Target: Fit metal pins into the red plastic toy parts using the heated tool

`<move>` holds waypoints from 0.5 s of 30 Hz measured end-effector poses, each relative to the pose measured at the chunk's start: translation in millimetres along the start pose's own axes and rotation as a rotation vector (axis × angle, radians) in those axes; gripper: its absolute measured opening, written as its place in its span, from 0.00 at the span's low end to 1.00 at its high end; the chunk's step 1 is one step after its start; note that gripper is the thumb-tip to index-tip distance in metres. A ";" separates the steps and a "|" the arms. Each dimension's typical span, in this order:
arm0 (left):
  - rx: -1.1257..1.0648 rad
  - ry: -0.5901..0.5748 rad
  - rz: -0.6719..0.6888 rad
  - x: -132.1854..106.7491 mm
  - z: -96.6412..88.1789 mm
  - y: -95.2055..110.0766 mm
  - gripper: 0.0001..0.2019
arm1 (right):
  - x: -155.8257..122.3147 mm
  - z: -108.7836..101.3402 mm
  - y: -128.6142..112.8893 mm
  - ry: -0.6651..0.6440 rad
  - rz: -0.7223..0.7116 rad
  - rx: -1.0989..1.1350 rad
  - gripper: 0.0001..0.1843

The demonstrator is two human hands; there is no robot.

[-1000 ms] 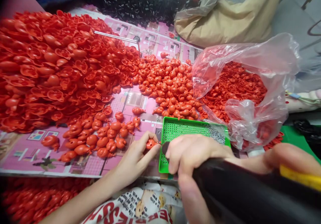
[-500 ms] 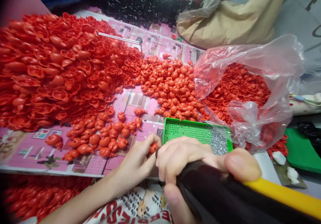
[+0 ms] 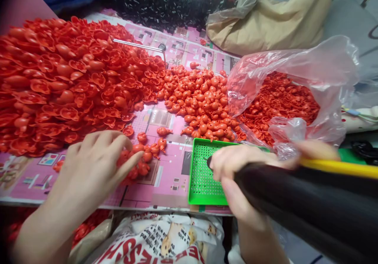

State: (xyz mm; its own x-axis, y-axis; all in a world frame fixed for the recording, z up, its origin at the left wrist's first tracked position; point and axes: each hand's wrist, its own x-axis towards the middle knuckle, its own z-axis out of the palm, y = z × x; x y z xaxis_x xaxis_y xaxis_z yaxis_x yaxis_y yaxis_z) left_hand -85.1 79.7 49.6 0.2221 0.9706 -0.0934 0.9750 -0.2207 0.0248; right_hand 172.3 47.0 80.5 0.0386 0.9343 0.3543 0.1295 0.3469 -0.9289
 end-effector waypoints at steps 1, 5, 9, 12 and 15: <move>0.038 0.013 -0.011 5.6 2.0 2.4 0.15 | -0.1 4.5 10.8 -0.026 -0.020 0.013 0.09; -0.059 0.049 0.031 30.7 17.2 31.2 0.19 | -5.1 18.6 48.3 -0.033 -0.023 0.125 0.05; -0.078 0.043 0.035 45.8 31.8 52.5 0.13 | -6.6 22.0 59.4 -0.018 -0.008 0.093 0.05; -0.091 0.050 0.020 48.2 34.2 52.9 0.12 | -3.9 22.1 59.5 -0.016 0.000 0.082 0.05; -0.218 0.080 0.053 45.5 31.0 49.9 0.12 | -2.2 22.6 60.7 -0.024 0.007 0.087 0.06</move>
State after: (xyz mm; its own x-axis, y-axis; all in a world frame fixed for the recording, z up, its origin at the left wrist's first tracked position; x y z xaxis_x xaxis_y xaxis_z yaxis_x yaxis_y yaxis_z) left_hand -26.2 109.9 15.8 0.2639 0.9645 -0.0068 0.9362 -0.2544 0.2424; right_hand 157.7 67.8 20.9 0.0154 0.9380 0.3464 0.0428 0.3455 -0.9374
